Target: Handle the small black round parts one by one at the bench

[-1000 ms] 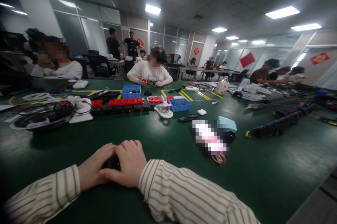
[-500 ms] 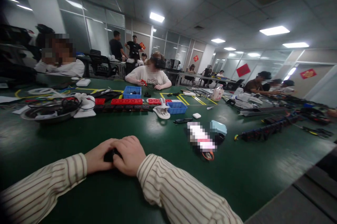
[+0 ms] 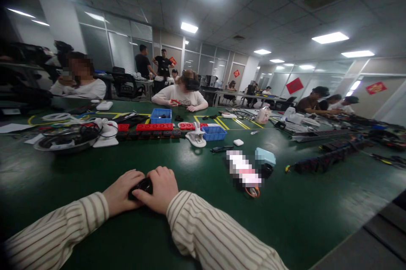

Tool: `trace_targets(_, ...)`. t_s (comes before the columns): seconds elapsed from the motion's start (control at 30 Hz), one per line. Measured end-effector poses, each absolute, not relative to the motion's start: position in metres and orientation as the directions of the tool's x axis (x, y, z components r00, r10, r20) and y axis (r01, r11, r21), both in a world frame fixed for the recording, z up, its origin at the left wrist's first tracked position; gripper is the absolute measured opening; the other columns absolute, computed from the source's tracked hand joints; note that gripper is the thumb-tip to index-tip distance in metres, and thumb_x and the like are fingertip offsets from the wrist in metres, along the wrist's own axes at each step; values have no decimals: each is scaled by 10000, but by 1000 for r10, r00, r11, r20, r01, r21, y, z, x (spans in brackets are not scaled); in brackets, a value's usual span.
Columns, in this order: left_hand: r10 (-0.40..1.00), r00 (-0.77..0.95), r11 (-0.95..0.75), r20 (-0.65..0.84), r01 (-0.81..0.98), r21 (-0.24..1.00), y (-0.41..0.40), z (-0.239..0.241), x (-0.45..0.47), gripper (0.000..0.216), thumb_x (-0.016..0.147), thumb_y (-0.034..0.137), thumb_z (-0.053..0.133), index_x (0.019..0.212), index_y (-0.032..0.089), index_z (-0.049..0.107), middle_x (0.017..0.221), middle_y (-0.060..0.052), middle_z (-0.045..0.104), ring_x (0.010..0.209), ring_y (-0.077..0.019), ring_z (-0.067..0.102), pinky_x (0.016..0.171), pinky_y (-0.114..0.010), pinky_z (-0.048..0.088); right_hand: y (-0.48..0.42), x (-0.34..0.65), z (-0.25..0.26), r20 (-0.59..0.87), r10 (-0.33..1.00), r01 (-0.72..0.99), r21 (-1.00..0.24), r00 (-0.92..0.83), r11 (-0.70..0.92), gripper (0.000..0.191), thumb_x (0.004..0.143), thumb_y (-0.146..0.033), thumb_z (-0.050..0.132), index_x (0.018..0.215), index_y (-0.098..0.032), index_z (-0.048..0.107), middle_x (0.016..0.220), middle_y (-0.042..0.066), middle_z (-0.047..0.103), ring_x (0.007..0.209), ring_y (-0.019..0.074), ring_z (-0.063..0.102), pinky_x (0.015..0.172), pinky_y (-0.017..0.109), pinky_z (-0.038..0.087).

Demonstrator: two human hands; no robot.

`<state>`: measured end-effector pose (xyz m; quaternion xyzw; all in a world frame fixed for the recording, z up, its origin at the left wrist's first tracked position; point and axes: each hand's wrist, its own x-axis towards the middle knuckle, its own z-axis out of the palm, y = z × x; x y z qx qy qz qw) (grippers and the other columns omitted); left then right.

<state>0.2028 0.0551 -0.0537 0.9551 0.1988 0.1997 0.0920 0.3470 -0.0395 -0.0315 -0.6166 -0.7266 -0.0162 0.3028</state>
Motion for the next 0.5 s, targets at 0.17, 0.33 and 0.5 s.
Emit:
trace_targets(0.17, 421, 852, -879, 312, 299, 372, 54, -50, 202, 325, 609, 281, 602, 913, 169, 576, 929, -59, 569, 879, -224, 526, 823, -373, 432, -42, 350, -29, 470, 866, 852, -372, -169, 368, 294, 739, -225, 552, 1029, -177, 548, 948, 49, 532, 889, 189, 460, 799, 336, 353)
trace_targets(0.33, 420, 841, -879, 341, 284, 384, 56, -54, 201, 361, 637, 341, 626, 951, 167, 582, 971, -76, 583, 932, -249, 529, 872, -414, 407, -44, 352, -26, 484, 834, 788, -390, -265, 476, 390, 738, -137, 468, 1123, -193, 498, 1076, 48, 545, 986, 189, 464, 882, 356, 324)
trace_targets(0.5, 453, 811, -877, 371, 328, 352, 59, -66, 201, 525, 586, 415, 674, 1034, 192, 517, 1075, -90, 568, 1023, -296, 506, 983, -533, 281, -43, 351, -29, 524, 839, 800, -437, -144, 411, 402, 756, -296, 558, 1120, -161, 455, 1067, 66, 539, 970, 198, 469, 868, 352, 339)
